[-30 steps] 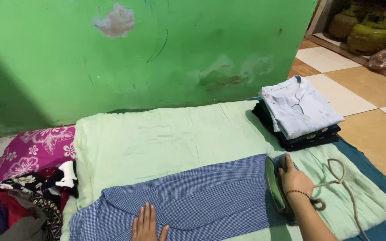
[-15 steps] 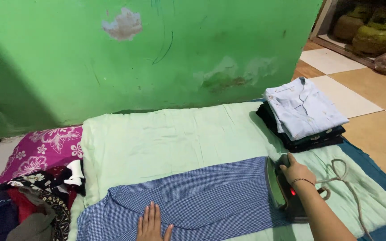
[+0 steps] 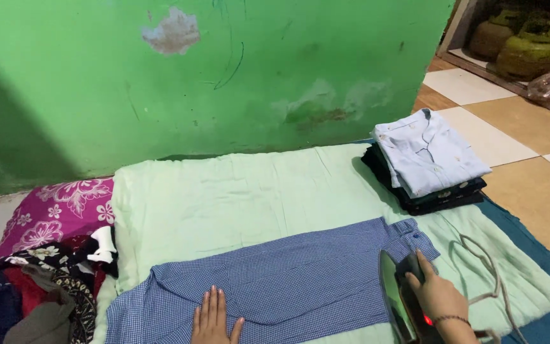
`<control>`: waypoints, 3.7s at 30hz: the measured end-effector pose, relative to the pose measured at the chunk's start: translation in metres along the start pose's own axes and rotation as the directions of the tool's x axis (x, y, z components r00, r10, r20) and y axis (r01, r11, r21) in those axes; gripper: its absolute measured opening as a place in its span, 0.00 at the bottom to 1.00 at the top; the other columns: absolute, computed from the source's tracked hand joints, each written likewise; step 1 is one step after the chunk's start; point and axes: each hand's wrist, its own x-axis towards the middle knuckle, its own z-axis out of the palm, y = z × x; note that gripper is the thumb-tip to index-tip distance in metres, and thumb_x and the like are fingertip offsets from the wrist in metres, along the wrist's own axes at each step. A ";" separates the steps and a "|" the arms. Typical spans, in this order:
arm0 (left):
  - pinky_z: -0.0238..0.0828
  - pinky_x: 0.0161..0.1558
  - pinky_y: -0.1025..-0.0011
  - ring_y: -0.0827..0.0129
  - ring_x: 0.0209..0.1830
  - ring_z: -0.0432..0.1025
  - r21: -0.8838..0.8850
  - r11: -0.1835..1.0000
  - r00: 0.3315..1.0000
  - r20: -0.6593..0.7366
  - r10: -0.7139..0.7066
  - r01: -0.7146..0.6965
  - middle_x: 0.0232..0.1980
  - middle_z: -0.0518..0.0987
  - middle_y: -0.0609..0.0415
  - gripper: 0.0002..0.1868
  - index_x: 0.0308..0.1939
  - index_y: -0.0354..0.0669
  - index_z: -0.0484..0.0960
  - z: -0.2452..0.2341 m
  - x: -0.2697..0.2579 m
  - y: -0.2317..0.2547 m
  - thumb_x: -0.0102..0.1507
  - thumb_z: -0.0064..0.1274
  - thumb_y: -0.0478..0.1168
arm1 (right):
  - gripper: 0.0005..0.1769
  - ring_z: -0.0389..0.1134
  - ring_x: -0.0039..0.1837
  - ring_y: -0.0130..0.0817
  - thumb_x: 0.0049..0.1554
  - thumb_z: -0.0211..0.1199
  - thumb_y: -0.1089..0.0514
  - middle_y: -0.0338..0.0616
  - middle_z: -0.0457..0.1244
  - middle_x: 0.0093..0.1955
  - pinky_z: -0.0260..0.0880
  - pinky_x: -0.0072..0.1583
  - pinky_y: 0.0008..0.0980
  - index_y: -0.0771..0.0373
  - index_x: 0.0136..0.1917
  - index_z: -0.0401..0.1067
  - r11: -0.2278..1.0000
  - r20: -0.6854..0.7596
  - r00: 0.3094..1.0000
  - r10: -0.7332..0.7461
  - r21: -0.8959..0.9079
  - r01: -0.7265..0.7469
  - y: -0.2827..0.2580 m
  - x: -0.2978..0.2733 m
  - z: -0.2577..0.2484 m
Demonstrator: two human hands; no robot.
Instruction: Ironing a blue shirt on a bed.
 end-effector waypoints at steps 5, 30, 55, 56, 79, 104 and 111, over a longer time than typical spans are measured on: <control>0.22 0.77 0.44 0.52 0.84 0.26 0.043 0.999 1.000 -0.001 -0.006 0.006 0.84 0.32 0.43 0.48 0.81 0.42 0.37 0.007 0.001 -0.001 0.68 0.23 0.71 | 0.41 0.74 0.58 0.59 0.58 0.54 0.30 0.59 0.72 0.52 0.74 0.61 0.52 0.23 0.82 0.46 0.999 -0.030 0.999 0.028 0.039 -0.027 -0.008 -0.024 -0.007; 0.22 0.78 0.48 0.54 0.84 0.26 -0.007 1.000 1.000 -0.001 -0.024 0.024 0.84 0.32 0.44 0.47 0.80 0.41 0.35 -0.022 -0.019 0.008 0.69 0.26 0.69 | 0.41 0.73 0.60 0.56 0.61 0.54 0.34 0.58 0.70 0.60 0.73 0.60 0.52 0.33 0.83 0.47 0.994 -0.079 0.994 -0.075 0.073 0.080 -0.108 0.079 -0.018; 0.24 0.78 0.49 0.55 0.84 0.27 0.041 0.999 0.998 -0.055 -0.003 0.006 0.84 0.32 0.44 0.47 0.80 0.41 0.35 -0.018 -0.020 0.007 0.69 0.23 0.70 | 0.41 0.74 0.56 0.57 0.57 0.54 0.31 0.55 0.73 0.49 0.74 0.60 0.51 0.23 0.80 0.46 0.987 0.021 0.990 -0.137 0.087 0.135 -0.058 -0.060 -0.003; 0.24 0.78 0.49 0.55 0.84 0.27 0.041 0.999 0.999 -0.052 -0.008 0.010 0.84 0.32 0.44 0.48 0.80 0.42 0.35 -0.018 -0.021 0.008 0.69 0.23 0.70 | 0.41 0.75 0.55 0.57 0.58 0.53 0.31 0.56 0.73 0.48 0.75 0.60 0.50 0.22 0.81 0.46 0.988 0.022 0.991 -0.134 0.081 0.132 -0.064 -0.062 -0.007; 0.30 0.74 0.44 0.54 0.79 0.34 0.055 0.979 0.607 -0.778 0.166 -0.197 0.79 0.42 0.42 0.46 0.76 0.37 0.43 0.004 -0.013 0.001 0.66 0.27 0.68 | 0.39 0.75 0.55 0.50 0.62 0.52 0.36 0.52 0.72 0.54 0.76 0.56 0.50 0.33 0.83 0.46 0.973 -0.035 0.974 -0.224 0.052 0.226 -0.182 0.023 -0.008; 0.25 0.78 0.49 0.56 0.84 0.28 -0.030 1.000 0.995 -0.103 0.004 -0.007 0.84 0.34 0.45 0.47 0.79 0.42 0.37 -0.019 -0.026 0.005 0.69 0.25 0.70 | 0.42 0.76 0.54 0.53 0.57 0.55 0.31 0.54 0.73 0.46 0.75 0.61 0.51 0.18 0.80 0.42 0.960 0.114 0.956 -0.272 0.099 0.261 -0.100 -0.097 0.018; 0.26 0.78 0.52 0.58 0.83 0.28 -0.060 0.998 0.991 -0.135 -0.016 0.008 0.84 0.34 0.48 0.47 0.79 0.44 0.37 -0.008 -0.024 0.005 0.68 0.27 0.70 | 0.41 0.78 0.50 0.47 0.60 0.52 0.33 0.49 0.74 0.44 0.78 0.57 0.48 0.22 0.81 0.40 0.976 0.191 0.957 -0.219 0.050 0.214 -0.136 -0.106 -0.007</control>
